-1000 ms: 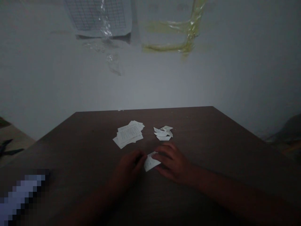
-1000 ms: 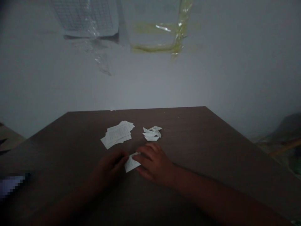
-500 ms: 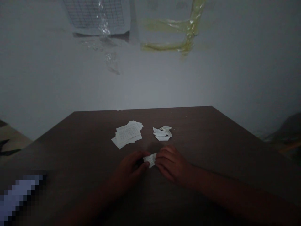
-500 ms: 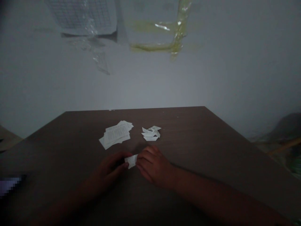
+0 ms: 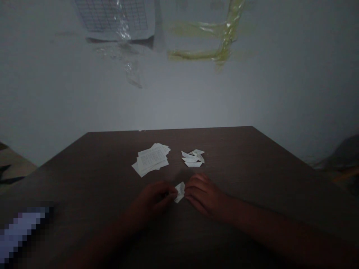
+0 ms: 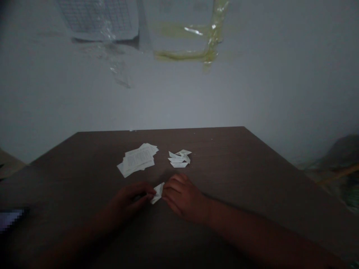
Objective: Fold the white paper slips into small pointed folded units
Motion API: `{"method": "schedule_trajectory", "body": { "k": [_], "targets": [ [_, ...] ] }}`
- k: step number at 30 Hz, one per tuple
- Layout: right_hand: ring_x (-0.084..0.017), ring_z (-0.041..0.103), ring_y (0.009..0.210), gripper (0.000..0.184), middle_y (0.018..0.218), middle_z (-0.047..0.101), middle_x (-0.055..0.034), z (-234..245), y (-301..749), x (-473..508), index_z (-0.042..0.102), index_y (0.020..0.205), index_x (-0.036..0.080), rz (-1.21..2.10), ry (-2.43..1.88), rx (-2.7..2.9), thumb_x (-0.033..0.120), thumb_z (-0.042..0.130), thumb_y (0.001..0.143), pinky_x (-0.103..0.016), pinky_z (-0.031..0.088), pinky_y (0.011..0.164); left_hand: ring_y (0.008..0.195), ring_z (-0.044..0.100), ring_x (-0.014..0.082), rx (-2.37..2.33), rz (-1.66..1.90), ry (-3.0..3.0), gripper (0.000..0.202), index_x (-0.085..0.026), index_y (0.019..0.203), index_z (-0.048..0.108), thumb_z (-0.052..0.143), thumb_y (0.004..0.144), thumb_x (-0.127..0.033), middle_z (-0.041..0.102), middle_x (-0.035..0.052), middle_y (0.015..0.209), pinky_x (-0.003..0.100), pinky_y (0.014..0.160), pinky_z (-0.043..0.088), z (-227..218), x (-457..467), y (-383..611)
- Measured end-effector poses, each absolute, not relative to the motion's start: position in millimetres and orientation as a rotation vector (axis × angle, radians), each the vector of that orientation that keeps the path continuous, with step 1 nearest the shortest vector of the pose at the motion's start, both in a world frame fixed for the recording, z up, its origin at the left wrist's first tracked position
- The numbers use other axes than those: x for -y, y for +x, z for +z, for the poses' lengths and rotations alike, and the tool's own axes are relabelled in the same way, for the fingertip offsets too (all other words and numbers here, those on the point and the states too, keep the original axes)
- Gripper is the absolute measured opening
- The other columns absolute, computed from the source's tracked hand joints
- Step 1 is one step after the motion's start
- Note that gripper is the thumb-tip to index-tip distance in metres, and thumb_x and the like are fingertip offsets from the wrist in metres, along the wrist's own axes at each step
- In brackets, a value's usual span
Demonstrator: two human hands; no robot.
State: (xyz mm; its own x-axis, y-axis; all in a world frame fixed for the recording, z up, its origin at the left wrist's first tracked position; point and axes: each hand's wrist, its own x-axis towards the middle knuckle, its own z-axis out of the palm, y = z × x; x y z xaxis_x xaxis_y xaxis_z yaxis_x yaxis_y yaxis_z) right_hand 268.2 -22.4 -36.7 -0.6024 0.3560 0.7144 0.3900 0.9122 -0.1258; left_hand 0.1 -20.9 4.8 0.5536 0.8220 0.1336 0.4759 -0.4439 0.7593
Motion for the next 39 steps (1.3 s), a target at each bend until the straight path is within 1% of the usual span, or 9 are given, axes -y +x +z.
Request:
{"method": "schedule_trajectory", "body": {
  "k": [4, 9, 12, 16, 22, 27, 30, 35, 39],
  "targets": [
    [-0.027, 0.070, 0.108, 0.014, 0.116, 0.079, -0.0121, -33.2, 265.5, 26.8, 0.071, 0.124, 0.017, -0.096, -0.515, 2.256, 0.018, 0.066, 0.111, -0.045, 0.062, 0.097, 0.082, 0.069, 0.0228, -1.128, 0.658, 2.112, 0.025, -0.024, 0.087, 0.068, 0.056, 0.104, -0.037, 0.075, 0.0028, 0.088, 0.034, 0.078, 0.055, 7.0, 26.1, 6.6],
    [-0.032, 0.067, 0.120, 0.021, 0.127, 0.079, -0.0137, -28.9, 264.1, 33.7, 0.075, 0.126, 0.021, -0.295, -0.526, 2.274, 0.030, 0.076, 0.107, -0.050, 0.058, 0.100, 0.075, 0.067, 0.0237, -1.290, 0.612, 2.039, 0.029, -0.025, 0.090, 0.062, 0.048, 0.107, -0.043, 0.073, 0.0026, 0.082, 0.035, 0.071, 0.050, 3.6, 29.7, 12.2],
    [-0.031, 0.068, 0.117, 0.010, 0.123, 0.082, -0.0107, -29.1, 264.9, 34.5, 0.077, 0.117, 0.023, -0.358, -0.540, 2.270, 0.025, 0.071, 0.109, -0.051, 0.056, 0.099, 0.073, 0.066, 0.0229, -1.290, 0.607, 2.060, 0.029, -0.026, 0.090, 0.057, 0.045, 0.109, -0.044, 0.071, 0.0013, 0.081, 0.033, 0.068, 0.048, 0.9, 29.0, 11.7],
    [-0.028, 0.068, 0.111, 0.011, 0.120, 0.083, -0.0069, -33.1, 266.6, 30.9, 0.076, 0.110, 0.024, -0.353, -0.535, 2.281, 0.016, 0.068, 0.108, -0.050, 0.053, 0.099, 0.070, 0.066, 0.0230, -1.383, 0.524, 2.136, 0.026, -0.026, 0.091, 0.056, 0.046, 0.111, -0.039, 0.068, 0.0006, 0.080, 0.034, 0.067, 0.048, -1.6, 24.1, 8.3],
    [-0.025, 0.069, 0.098, 0.016, 0.102, 0.082, -0.0044, -42.8, 269.8, 19.2, 0.072, 0.103, 0.022, -0.227, -0.624, 2.597, 0.007, 0.068, 0.100, -0.046, 0.047, 0.095, 0.102, 0.072, 0.0315, -1.330, 0.414, 2.466, 0.011, -0.021, 0.093, 0.068, 0.063, 0.095, -0.012, 0.074, 0.0109, 0.111, 0.045, 0.092, 0.060, -7.2, 20.8, 6.9],
    [-0.025, 0.069, 0.092, 0.026, 0.098, 0.081, -0.0048, -45.0, 271.8, 12.8, 0.072, 0.103, 0.022, -0.109, -0.696, 2.638, 0.002, 0.062, 0.091, -0.044, 0.050, 0.093, 0.134, 0.069, 0.0401, -1.129, 0.419, 2.656, 0.038, -0.020, 0.118, 0.075, 0.060, 0.091, 0.002, 0.073, 0.0161, 0.146, 0.055, 0.116, 0.056, -14.1, 23.1, 7.8],
    [-0.024, 0.072, 0.100, 0.028, 0.104, 0.082, -0.0056, -42.2, 274.3, 12.7, 0.072, 0.111, 0.020, -0.047, -0.656, 2.659, 0.002, 0.062, 0.091, -0.044, 0.050, 0.099, 0.133, 0.072, 0.0346, -0.930, 0.283, 2.710, 0.050, -0.022, 0.126, 0.076, 0.060, 0.088, 0.006, 0.078, 0.0114, 0.141, 0.054, 0.119, 0.056, -15.9, 22.0, 8.4],
    [-0.025, 0.076, 0.106, 0.015, 0.111, 0.085, -0.0064, -38.1, 279.5, 13.0, 0.073, 0.111, 0.021, 0.121, -0.565, 2.606, 0.012, 0.066, 0.102, -0.046, 0.053, 0.102, 0.125, 0.076, 0.0358, -0.969, 0.278, 2.682, 0.033, -0.021, 0.118, 0.080, 0.067, 0.093, -0.004, 0.081, 0.0112, 0.131, 0.056, 0.115, 0.057, -6.6, 23.0, 10.3],
    [-0.023, 0.078, 0.109, 0.017, 0.113, 0.085, -0.0041, -36.8, 284.1, 8.7, 0.074, 0.113, 0.024, 0.262, -0.570, 2.527, 0.012, 0.069, 0.103, -0.043, 0.056, 0.103, 0.122, 0.077, 0.0348, -1.007, 0.263, 2.648, 0.028, -0.020, 0.111, 0.082, 0.067, 0.094, -0.003, 0.083, 0.0103, 0.126, 0.051, 0.114, 0.057, -2.4, 21.9, 12.1]
  ]
}}
